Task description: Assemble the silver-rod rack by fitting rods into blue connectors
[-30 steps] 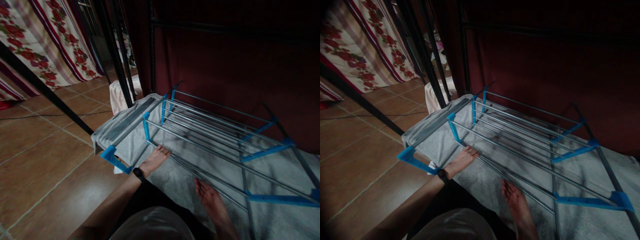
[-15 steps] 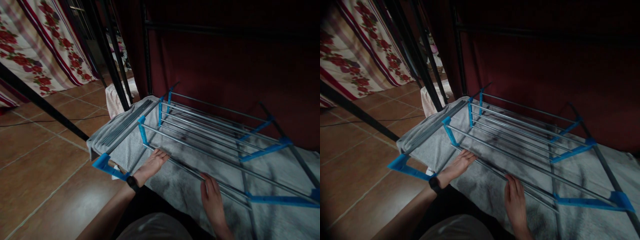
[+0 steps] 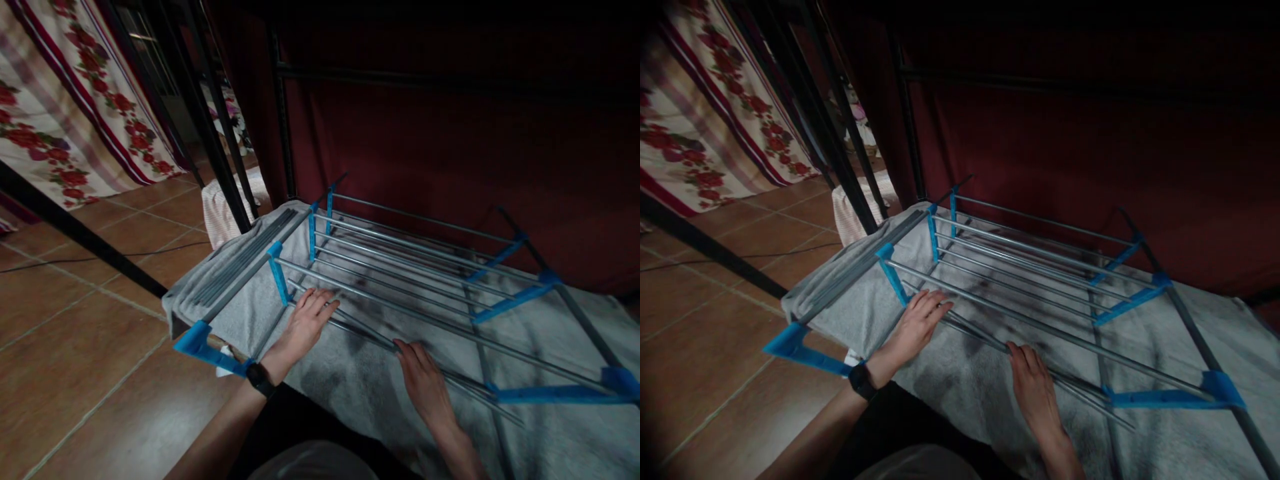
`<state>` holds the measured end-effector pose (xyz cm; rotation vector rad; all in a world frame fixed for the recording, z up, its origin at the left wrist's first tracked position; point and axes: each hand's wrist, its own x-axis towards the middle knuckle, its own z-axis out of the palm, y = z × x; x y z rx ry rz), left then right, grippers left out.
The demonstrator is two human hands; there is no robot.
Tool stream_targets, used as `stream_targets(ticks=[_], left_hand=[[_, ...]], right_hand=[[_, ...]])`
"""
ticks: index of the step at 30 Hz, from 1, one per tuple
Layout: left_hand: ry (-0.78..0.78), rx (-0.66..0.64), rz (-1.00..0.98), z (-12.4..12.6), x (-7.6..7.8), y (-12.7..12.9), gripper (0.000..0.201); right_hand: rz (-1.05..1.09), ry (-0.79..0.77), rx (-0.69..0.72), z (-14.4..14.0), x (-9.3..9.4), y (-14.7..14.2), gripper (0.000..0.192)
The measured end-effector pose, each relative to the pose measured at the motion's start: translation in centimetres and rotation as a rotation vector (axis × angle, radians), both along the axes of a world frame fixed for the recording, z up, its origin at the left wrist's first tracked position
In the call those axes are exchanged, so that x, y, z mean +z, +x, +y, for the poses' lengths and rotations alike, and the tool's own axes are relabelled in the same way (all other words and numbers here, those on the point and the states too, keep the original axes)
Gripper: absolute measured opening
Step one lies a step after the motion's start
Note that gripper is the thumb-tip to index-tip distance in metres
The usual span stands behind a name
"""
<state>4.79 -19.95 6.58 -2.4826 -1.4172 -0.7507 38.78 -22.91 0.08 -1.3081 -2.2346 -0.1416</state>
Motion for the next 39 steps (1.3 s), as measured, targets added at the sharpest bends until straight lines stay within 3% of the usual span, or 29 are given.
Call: stream_targets(ticks=[3,8,13,19,26,31,39], left_hand=[[0.127,0.118,-0.165,-0.7,-0.8,-0.6,0.053],[0.213,0.455,-0.62,-1.0,-4.0,-2.3,0.019],[0.163,0.652,-0.944,0.8,-6.2,-4.2,0.037],[0.09,0.678,-1.095,3.2,-6.9,-4.7,0.05],[0.108,0.659,-1.147,4.7,-7.5,-5.8,0.047],[0.098,0.618,-1.243,5.2,-6.9,-5.8,0.048],[0.058,0.582,-1.231,5.0,-5.3,-5.7,0.045]], right_hand=[[0.028,0.02,-0.013,0.4,0.3,0.3,0.033],[0.027,0.007,0.018,0.8,0.6,0.5,0.033],[0.016,0.0,0.037,1.1,0.7,0.1,0.035],[0.003,0.019,0.03,1.6,0.9,-0.5,0.034],[0.021,0.01,0.04,2.0,1.5,-0.7,0.036],[0.009,0.015,0.043,1.8,1.6,-0.7,0.037],[-0.026,0.037,0.027,1.7,2.2,-0.6,0.044]])
